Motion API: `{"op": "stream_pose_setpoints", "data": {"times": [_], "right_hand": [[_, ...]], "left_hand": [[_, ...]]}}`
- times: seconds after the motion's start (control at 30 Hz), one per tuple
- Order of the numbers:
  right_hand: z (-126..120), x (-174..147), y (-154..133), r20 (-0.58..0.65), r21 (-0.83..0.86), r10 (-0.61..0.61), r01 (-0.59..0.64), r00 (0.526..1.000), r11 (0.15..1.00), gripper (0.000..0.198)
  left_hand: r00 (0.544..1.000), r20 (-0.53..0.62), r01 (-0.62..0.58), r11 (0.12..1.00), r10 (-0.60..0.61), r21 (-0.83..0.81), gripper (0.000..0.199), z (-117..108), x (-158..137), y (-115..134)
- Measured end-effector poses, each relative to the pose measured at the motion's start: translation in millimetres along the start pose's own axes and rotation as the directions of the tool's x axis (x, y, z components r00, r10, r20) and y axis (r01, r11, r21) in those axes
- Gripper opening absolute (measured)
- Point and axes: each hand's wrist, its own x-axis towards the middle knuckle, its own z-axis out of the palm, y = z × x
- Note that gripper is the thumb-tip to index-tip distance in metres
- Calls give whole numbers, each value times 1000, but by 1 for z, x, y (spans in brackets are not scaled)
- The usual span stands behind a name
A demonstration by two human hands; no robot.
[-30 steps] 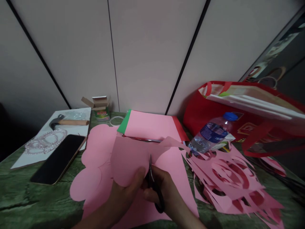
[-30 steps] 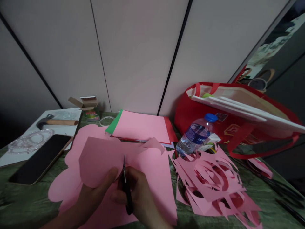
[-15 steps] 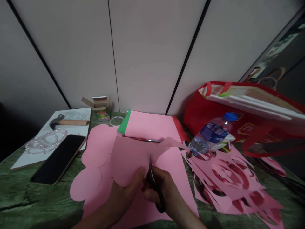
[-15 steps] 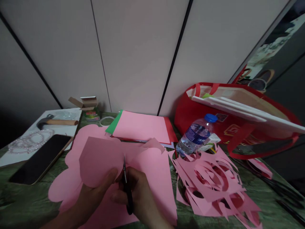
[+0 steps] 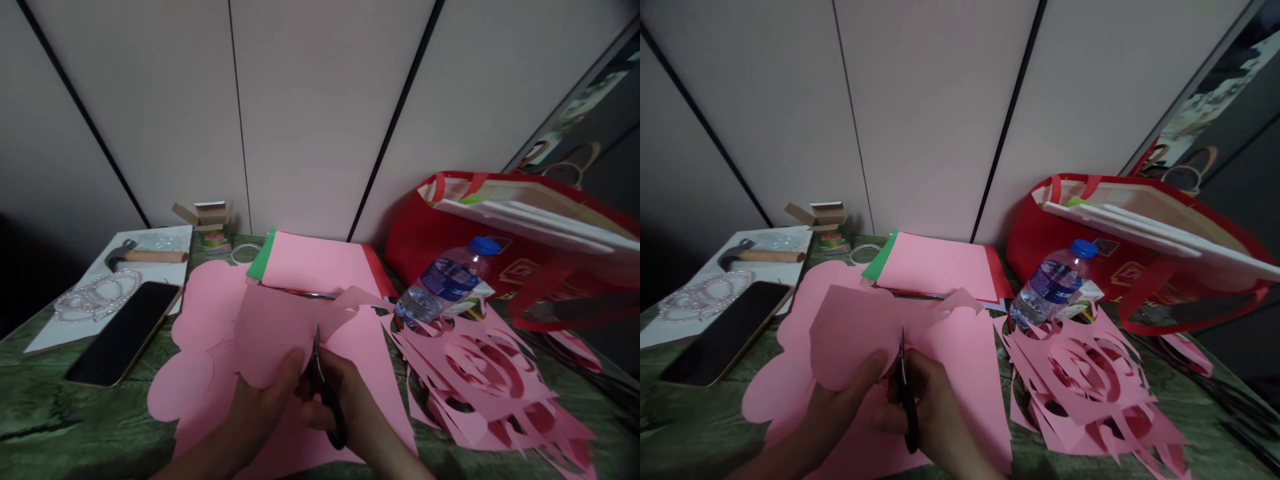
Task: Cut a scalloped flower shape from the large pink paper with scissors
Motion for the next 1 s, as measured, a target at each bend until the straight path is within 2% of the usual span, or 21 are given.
{"op": "stream_pose_setpoints", "data": {"times": [0.13, 0.33, 0.67, 0.83, 1.0], "right_hand": [[0, 0, 0, 13, 0, -10, 10, 1000, 1000, 45], [0, 0, 0, 9, 12, 8, -8, 1000, 1000, 48], [2, 0, 2, -1, 48, -9, 9, 1000, 999, 43], [2, 0, 7, -8, 102, -20, 20, 1000, 995, 41], [2, 1, 11, 3, 134, -41, 40, 999, 990, 38]], "left_hand": [[999, 45, -2, 1000, 1, 13, 29, -1, 0, 0], [998, 49, 33, 999, -35, 21, 27, -2, 1, -1], [999, 23, 31, 999, -31, -7, 27, -1, 0, -3], [998, 57, 3, 1000, -3, -4, 25, -2, 2, -6], [1000, 15, 5, 1000, -5, 13, 22, -1, 0, -6]]}}
